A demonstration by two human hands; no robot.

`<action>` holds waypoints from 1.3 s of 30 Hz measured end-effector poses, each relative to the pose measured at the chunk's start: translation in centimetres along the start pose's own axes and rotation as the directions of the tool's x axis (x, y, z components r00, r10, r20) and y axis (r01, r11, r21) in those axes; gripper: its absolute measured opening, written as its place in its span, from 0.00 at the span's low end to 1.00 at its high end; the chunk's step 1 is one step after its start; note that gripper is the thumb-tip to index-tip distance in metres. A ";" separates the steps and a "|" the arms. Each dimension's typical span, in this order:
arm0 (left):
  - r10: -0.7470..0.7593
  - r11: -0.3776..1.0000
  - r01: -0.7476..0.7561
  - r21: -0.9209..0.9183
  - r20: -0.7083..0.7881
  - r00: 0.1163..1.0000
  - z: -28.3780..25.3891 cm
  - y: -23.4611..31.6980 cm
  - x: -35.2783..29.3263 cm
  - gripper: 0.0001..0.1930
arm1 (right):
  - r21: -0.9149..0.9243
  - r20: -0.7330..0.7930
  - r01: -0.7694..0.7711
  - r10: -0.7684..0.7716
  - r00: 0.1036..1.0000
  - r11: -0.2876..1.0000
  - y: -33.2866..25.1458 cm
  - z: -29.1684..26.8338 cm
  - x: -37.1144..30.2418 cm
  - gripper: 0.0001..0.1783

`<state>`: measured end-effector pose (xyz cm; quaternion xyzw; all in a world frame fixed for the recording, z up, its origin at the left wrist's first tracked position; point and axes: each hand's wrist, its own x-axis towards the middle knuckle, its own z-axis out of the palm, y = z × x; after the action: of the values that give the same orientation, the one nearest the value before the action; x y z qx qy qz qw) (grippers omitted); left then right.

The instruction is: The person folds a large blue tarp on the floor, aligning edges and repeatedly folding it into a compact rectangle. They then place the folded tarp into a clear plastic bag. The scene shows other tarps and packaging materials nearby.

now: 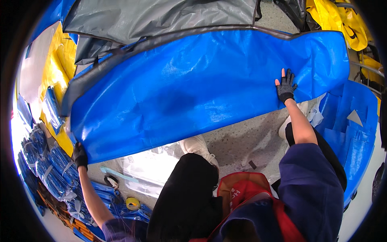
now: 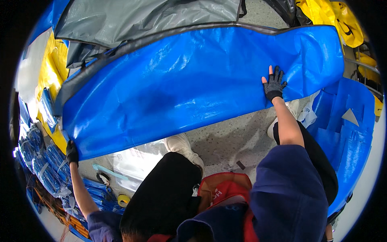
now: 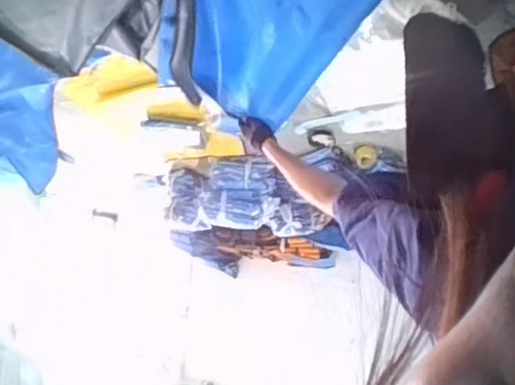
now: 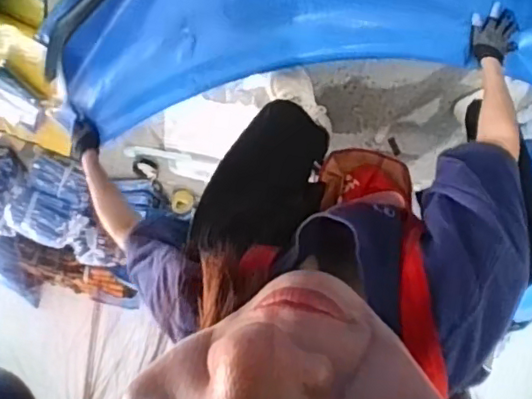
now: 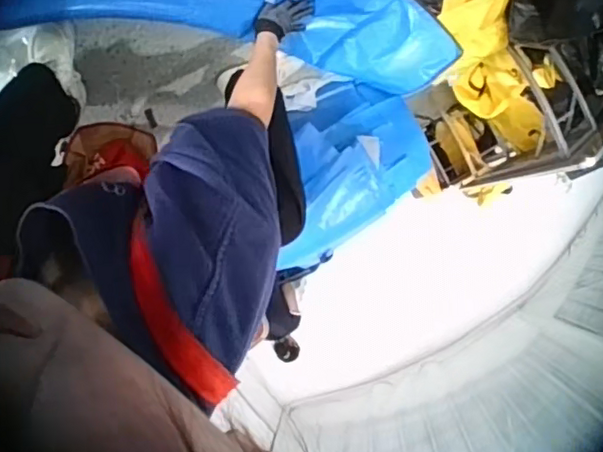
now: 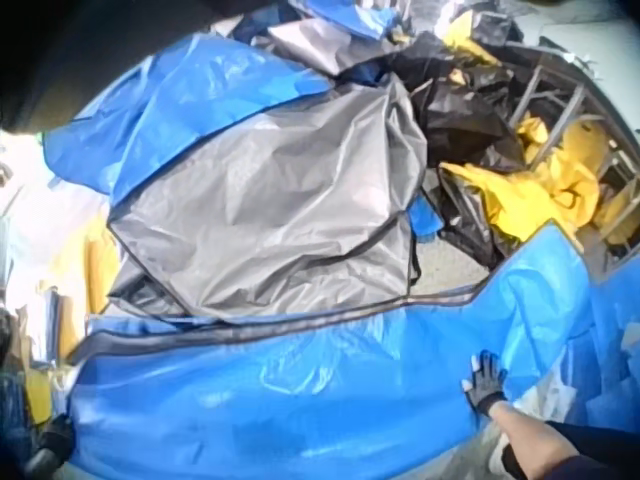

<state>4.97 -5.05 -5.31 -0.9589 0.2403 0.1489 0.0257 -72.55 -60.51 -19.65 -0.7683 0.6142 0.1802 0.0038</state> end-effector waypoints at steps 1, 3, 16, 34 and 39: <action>-0.008 0.982 -0.013 0.188 0.108 0.994 0.5 1.4 1.2 0.20 | -0.032 0.058 -0.019 0.021 0.998 0.999 0.1 0.0 -0.4 0.41; 0.001 0.950 -0.019 0.311 0.057 0.998 1.8 1.8 2.8 0.20 | -0.068 0.153 -0.059 0.069 0.986 0.996 0.0 -0.6 -0.3 0.42; -0.087 0.948 0.190 0.254 -0.370 0.925 3.7 13.4 2.9 0.23 | -0.003 0.414 0.202 -0.183 0.892 0.979 13.9 -12.9 1.4 0.45; 0.679 0.523 -0.755 0.397 0.342 0.650 15.6 67.3 -17.2 0.47 | 0.441 0.237 -0.275 0.184 0.954 0.855 52.9 -2.8 10.4 0.31; 0.706 0.566 -0.708 0.422 0.194 0.681 15.9 65.9 -17.4 0.44 | 0.230 0.117 -0.325 0.306 0.945 0.917 51.1 -0.6 13.7 0.28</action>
<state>-44.83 -53.44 -13.87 -0.7461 0.6313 0.0862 0.1931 -118.22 -86.08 -11.91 -0.6450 0.7469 0.1310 0.0943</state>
